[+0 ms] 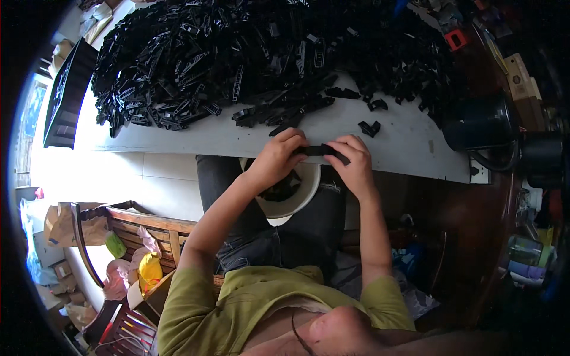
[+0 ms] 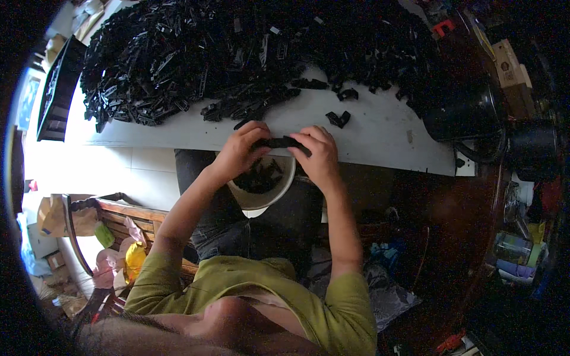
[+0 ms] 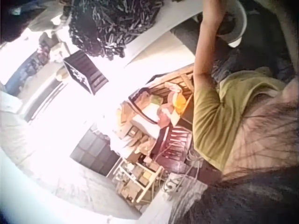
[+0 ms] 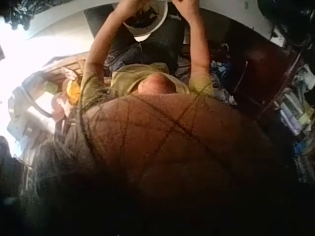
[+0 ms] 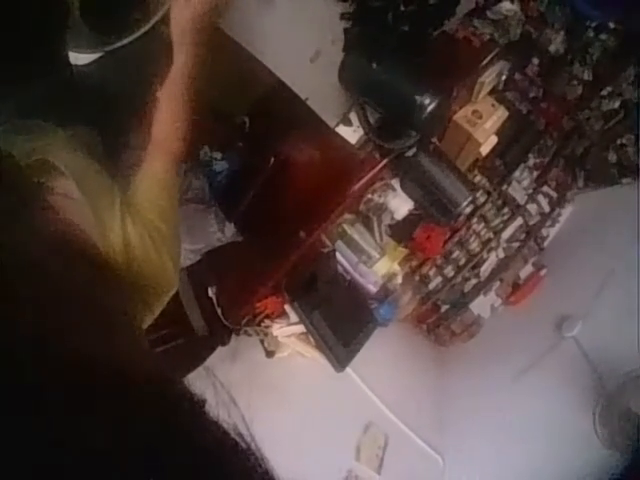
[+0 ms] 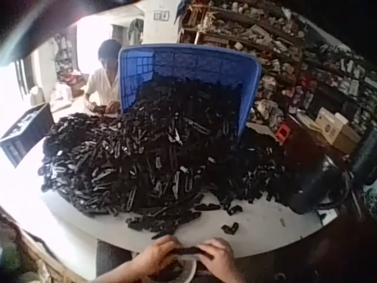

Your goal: Sorting and inspecting black plastic components from a pile into a container.

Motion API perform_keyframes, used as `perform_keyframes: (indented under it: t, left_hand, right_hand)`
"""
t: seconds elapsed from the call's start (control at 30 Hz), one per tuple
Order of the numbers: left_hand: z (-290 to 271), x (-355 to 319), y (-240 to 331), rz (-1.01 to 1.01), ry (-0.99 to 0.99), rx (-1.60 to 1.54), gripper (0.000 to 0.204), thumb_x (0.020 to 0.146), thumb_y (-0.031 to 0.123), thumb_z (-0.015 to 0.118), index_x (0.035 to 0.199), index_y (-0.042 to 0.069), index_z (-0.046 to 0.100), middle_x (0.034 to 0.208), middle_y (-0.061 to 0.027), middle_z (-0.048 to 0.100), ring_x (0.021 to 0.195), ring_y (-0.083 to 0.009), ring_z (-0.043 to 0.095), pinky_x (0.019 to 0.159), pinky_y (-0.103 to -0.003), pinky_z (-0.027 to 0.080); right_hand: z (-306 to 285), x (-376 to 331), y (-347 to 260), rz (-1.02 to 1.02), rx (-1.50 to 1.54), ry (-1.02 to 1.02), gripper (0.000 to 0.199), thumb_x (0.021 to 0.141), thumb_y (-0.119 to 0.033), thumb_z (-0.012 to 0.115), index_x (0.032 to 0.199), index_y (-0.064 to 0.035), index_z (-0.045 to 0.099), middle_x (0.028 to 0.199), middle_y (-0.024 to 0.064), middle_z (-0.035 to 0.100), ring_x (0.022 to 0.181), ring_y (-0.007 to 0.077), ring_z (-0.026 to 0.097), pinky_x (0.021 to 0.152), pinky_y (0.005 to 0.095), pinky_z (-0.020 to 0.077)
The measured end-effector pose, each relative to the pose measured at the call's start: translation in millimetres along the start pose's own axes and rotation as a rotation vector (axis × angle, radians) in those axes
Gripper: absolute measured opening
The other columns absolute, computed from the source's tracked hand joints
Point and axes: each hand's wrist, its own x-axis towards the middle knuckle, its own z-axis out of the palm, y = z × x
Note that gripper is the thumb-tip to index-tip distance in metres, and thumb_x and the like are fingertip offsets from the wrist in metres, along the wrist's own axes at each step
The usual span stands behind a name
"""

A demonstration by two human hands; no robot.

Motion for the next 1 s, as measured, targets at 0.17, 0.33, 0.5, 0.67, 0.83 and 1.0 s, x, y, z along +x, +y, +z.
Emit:
perform_keyframes:
  t: [0.17,0.33,0.5,0.67,0.83,1.0]
  left_hand:
    - [-4.4,3.7,-6.1,0.042,-0.047,-0.061,0.025,0.072,-0.001,0.071,0.094,0.0,0.062,0.1,-0.0142,0.062,0.092,-0.0335,0.061,0.079,-0.038,0.05]
    - [-1.1,4.1,-10.2,0.115,-0.064,-0.05,0.025,0.072,0.0,0.071,0.095,0.001,0.063,0.1,-0.0136,0.062,0.093,-0.0334,0.061,0.081,-0.038,0.05]
    - [-9.8,-11.2,-2.6,0.146,-0.118,0.027,0.026,0.073,0.004,0.072,0.098,0.001,0.063,0.105,-0.0131,0.061,0.098,-0.0334,0.059,0.083,-0.039,0.049]
    - [-29.1,-11.2,12.1,0.018,0.205,0.395,0.029,0.074,0.008,0.072,0.1,0.003,0.06,0.095,-0.0124,0.057,0.09,-0.0332,0.056,0.078,-0.04,0.048]
    - [-19.7,-4.9,-3.5,0.02,0.232,0.552,0.03,0.073,0.008,0.072,0.099,0.004,0.058,0.09,-0.012,0.055,0.086,-0.0326,0.055,0.074,-0.041,0.047]
    - [-25.9,-18.4,-2.3,-0.234,0.101,0.022,0.033,0.074,0.011,0.073,0.104,0.006,0.061,0.093,-0.0123,0.059,0.093,-0.0319,0.057,0.078,-0.039,0.047]
  right_hand:
    - [-14.4,-0.9,4.4,-0.042,-0.085,-0.112,0.029,0.065,-0.003,0.077,0.093,-0.0015,0.07,0.09,0.0078,0.06,0.088,0.0248,0.055,0.078,0.0351,0.0461]
    - [7.3,1.9,1.9,-0.126,-0.028,-0.08,0.029,0.063,-0.006,0.078,0.092,-0.0035,0.071,0.089,0.0062,0.06,0.09,0.0248,0.054,0.081,0.0358,0.0446]
    - [-12.6,-0.5,1.6,0.061,-0.084,0.057,0.031,0.073,-0.011,0.075,0.103,-0.0047,0.068,0.105,0.0102,0.056,0.092,0.0262,0.056,0.079,0.0344,0.0471]
    - [-18.7,7.2,32.8,0.106,-0.639,0.24,0.027,0.079,-0.012,0.071,0.104,-0.0043,0.065,0.102,0.0094,0.057,0.089,0.027,0.06,0.076,0.0362,0.0485]
    - [11.6,1.8,8.3,-0.044,-0.418,0.242,0.023,0.079,-0.01,0.07,0.1,-0.0025,0.064,0.096,0.0103,0.059,0.086,0.0287,0.061,0.073,0.0373,0.0495]
    - [14.7,-1.8,-4.4,0.167,-0.305,0.218,0.027,0.077,-0.011,0.073,0.101,-0.0019,0.064,0.08,0.008,0.06,0.075,0.0262,0.063,0.066,0.0346,0.0498]
